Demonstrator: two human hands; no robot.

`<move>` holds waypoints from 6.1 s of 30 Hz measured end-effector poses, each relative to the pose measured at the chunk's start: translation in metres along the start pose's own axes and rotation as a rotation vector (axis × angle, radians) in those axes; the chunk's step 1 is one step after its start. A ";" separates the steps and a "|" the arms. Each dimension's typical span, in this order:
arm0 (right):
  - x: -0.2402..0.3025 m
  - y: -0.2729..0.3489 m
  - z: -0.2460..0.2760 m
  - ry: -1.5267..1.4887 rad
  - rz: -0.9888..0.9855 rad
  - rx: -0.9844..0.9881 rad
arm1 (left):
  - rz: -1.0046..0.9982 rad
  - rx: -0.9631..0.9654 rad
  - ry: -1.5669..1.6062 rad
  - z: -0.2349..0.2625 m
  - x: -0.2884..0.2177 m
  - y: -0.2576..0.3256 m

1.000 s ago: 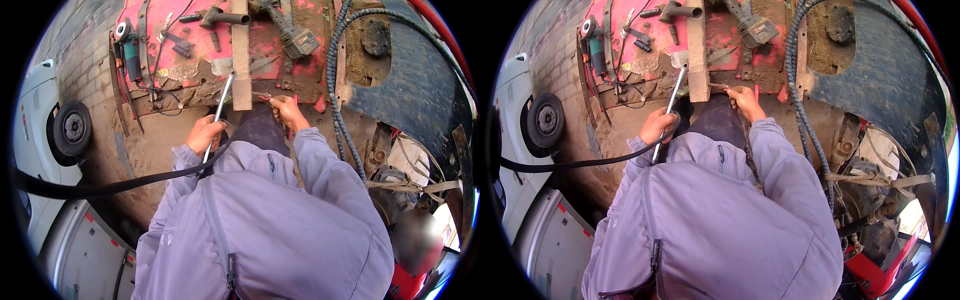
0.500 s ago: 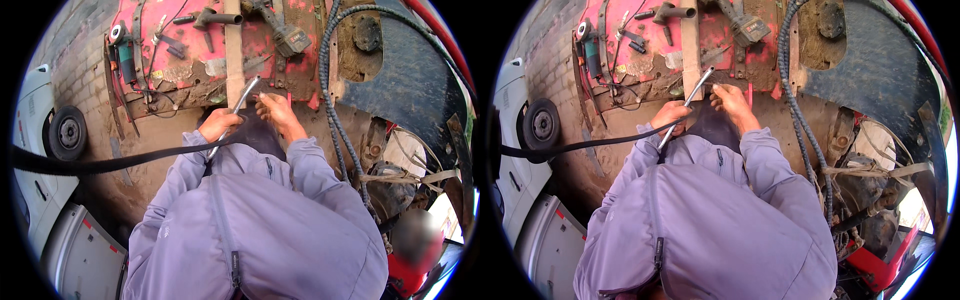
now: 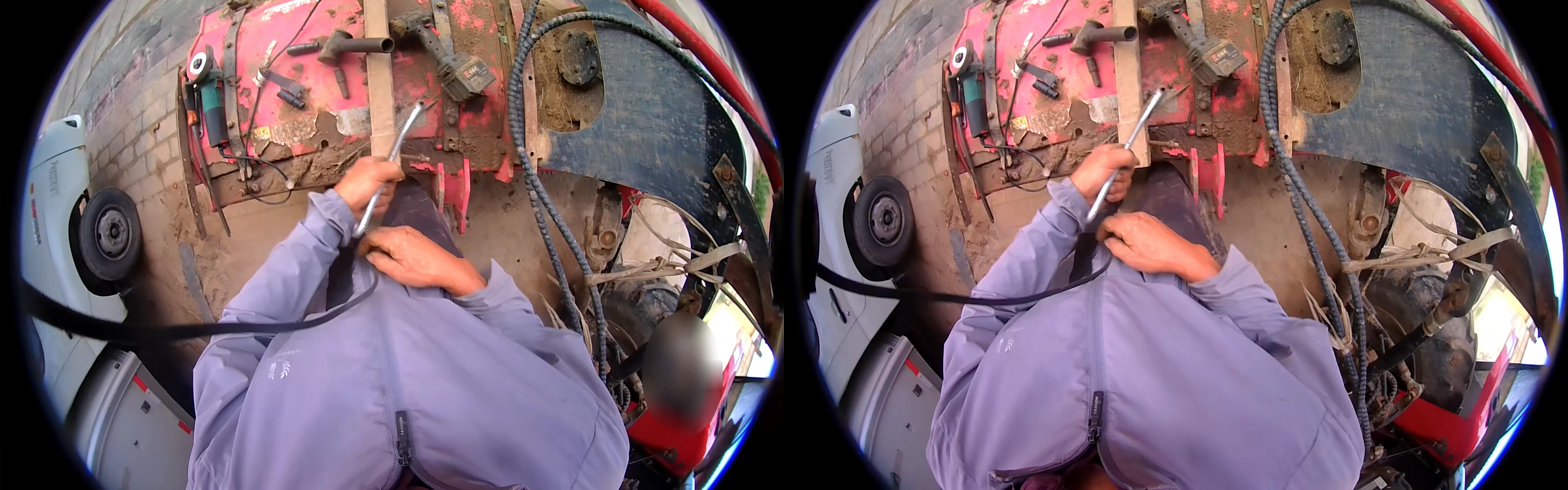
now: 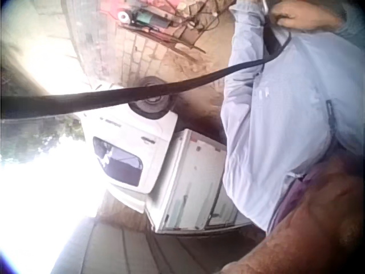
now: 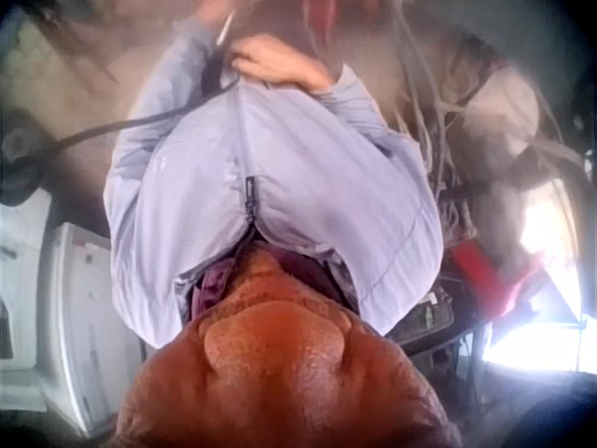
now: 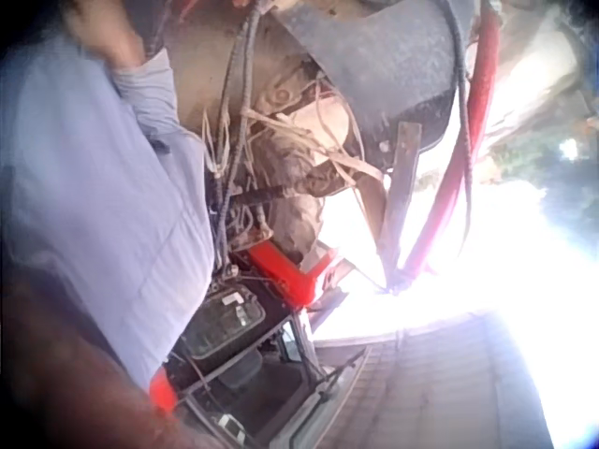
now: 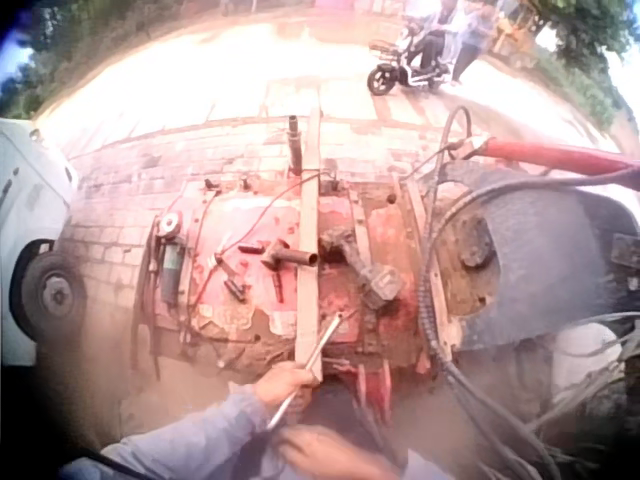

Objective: The person repairs a red farm machine by hammering a metal part and using a wrench to tighten or loosen bolts.

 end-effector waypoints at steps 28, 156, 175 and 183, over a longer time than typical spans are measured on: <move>-0.123 -0.019 0.073 -0.430 -0.846 -0.392 | -0.209 -0.459 0.034 -0.067 0.128 -0.035; 0.014 -0.108 0.128 1.173 -0.328 0.744 | 0.031 -0.270 0.652 -0.091 0.089 -0.019; 0.031 -0.105 0.132 1.175 -0.240 0.574 | 0.039 -0.253 0.648 -0.095 0.099 -0.014; 0.035 -0.071 0.117 1.007 -0.250 0.455 | 0.015 -0.209 0.605 -0.099 0.105 -0.020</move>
Point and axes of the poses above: each hand's wrist, its own y-axis away from the middle knuckle, its own z-axis out of the back of the hand, x = y × z, the point moved 3 cm from there along -y, towards the middle knuckle, and after that the axes turned 1 degree about -y, right-handed, at the moved point
